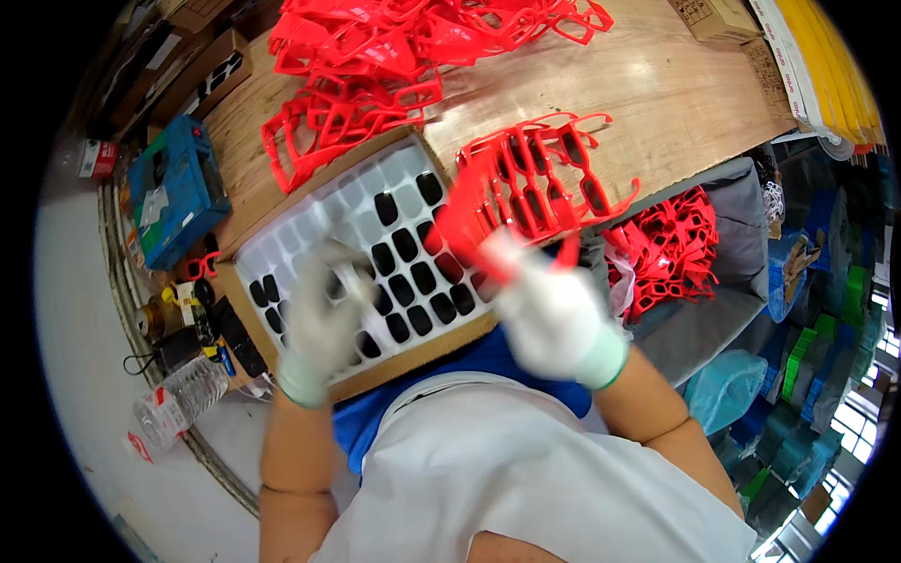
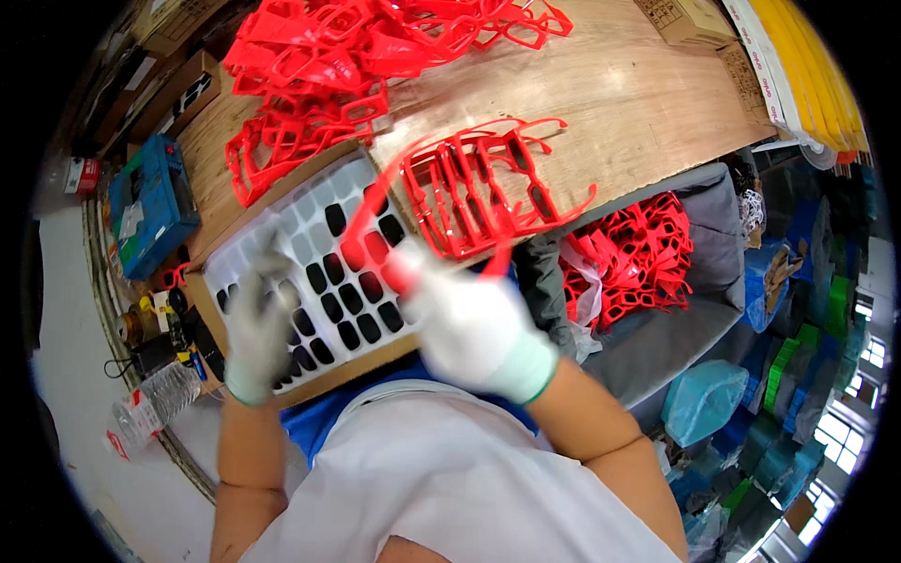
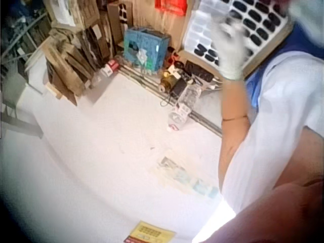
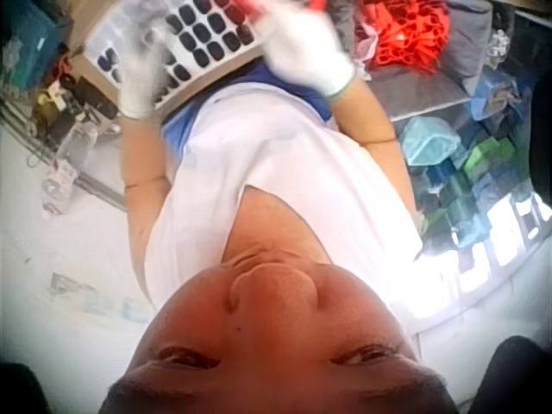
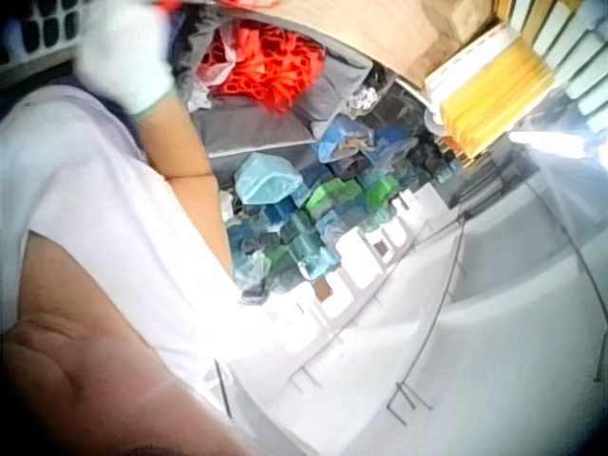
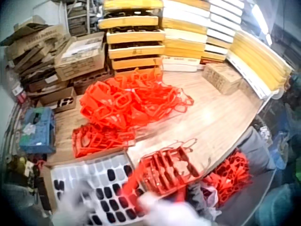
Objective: The person repeatedly picks up red plastic frames and black lenses from a tray, inserts each lens into the frame by hand, and places the completed sunglasses on the table. The process is repeated for multiple units throughout the clip.
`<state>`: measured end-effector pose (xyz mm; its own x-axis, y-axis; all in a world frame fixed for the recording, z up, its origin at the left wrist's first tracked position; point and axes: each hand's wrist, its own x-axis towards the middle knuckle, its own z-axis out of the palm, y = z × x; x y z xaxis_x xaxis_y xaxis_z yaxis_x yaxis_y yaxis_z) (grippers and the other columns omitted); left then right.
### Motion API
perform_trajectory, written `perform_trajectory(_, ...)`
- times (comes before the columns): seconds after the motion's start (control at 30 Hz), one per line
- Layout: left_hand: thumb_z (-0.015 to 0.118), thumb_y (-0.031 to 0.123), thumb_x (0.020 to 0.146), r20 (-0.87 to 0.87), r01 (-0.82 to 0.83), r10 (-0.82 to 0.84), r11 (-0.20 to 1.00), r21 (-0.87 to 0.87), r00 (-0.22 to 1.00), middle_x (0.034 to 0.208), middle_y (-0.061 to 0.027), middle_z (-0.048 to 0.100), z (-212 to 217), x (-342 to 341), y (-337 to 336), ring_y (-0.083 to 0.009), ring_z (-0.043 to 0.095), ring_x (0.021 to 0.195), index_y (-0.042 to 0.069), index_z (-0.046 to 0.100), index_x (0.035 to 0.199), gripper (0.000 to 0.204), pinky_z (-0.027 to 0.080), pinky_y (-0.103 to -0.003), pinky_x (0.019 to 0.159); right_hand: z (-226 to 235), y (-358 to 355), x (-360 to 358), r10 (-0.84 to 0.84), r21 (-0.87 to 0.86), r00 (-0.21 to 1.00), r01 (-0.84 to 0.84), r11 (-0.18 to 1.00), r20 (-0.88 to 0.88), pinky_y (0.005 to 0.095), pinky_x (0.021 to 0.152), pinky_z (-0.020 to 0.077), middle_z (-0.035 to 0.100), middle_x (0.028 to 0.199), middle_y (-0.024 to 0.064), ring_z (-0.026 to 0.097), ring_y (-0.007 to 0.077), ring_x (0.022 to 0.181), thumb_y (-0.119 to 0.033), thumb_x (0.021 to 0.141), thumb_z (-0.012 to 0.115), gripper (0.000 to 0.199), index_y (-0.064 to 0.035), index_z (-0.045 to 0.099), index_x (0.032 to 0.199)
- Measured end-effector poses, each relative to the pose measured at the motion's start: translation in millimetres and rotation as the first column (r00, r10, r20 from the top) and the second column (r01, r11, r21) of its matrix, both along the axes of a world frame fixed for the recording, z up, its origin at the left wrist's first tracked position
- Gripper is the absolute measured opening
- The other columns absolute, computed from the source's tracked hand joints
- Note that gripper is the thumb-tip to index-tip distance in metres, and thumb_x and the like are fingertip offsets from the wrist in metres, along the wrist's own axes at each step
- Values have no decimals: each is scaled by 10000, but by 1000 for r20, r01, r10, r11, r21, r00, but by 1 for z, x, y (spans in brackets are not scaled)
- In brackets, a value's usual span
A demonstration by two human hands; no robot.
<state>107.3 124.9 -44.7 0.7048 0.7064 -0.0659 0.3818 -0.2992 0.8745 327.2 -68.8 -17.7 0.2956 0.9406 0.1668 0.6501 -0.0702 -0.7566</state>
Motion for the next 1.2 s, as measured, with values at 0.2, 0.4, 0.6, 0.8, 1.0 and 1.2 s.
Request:
perform_trajectory(0.2,652,125,813,-101,-589,601,798,126,793,1265,-232,606,-105,11,227,-293,588,1160,-83,516,1340,583,449,-362,1005,-80,5,183,-372,-392,810,556,733,453,532,800,519,674,946,287,645,475,912,-203,975,519,312,-1,561,1210)
perform_trajectory(0.4,600,59,793,-213,-498,456,837,-228,864,887,-95,621,-103,44,221,-168,585,733,-37,593,1154,374,484,-305,645,-94,15,156,-401,-359,915,391,848,48,493,826,519,673,957,286,641,464,963,-175,966,551,285,-5,609,1188)
perform_trajectory(0.6,644,113,837,8,-601,623,758,-251,782,748,-57,605,-57,33,209,-117,546,615,-63,667,944,207,417,-271,497,-96,32,145,-394,-443,916,326,836,-71,502,816,511,674,942,268,649,462,912,-196,970,541,242,-4,599,1107)
perform_trajectory(0.8,591,170,953,200,-450,521,837,-312,830,860,-29,634,20,6,142,-70,529,701,-41,657,1100,265,434,-224,614,-89,36,142,-450,-456,889,435,776,83,444,934,515,678,1124,269,646,417,1075,-275,954,581,432,5,579,1284)
perform_trajectory(1.0,557,172,977,232,-441,492,865,-239,839,1099,-88,621,33,-53,36,-152,622,941,-22,535,1285,365,514,-306,858,-54,71,42,-171,201,964,130,971,202,415,855,545,694,1041,193,672,350,966,-63,860,654,252,-3,669,1104)
perform_trajectory(1.2,617,347,982,264,-258,415,842,-473,871,965,-113,645,27,-73,-67,-187,653,897,-7,518,1176,416,538,-337,812,-98,159,-52,96,-575,952,94,813,292,451,918,529,586,1196,199,622,372,1088,-182,879,626,397,-25,565,1239)
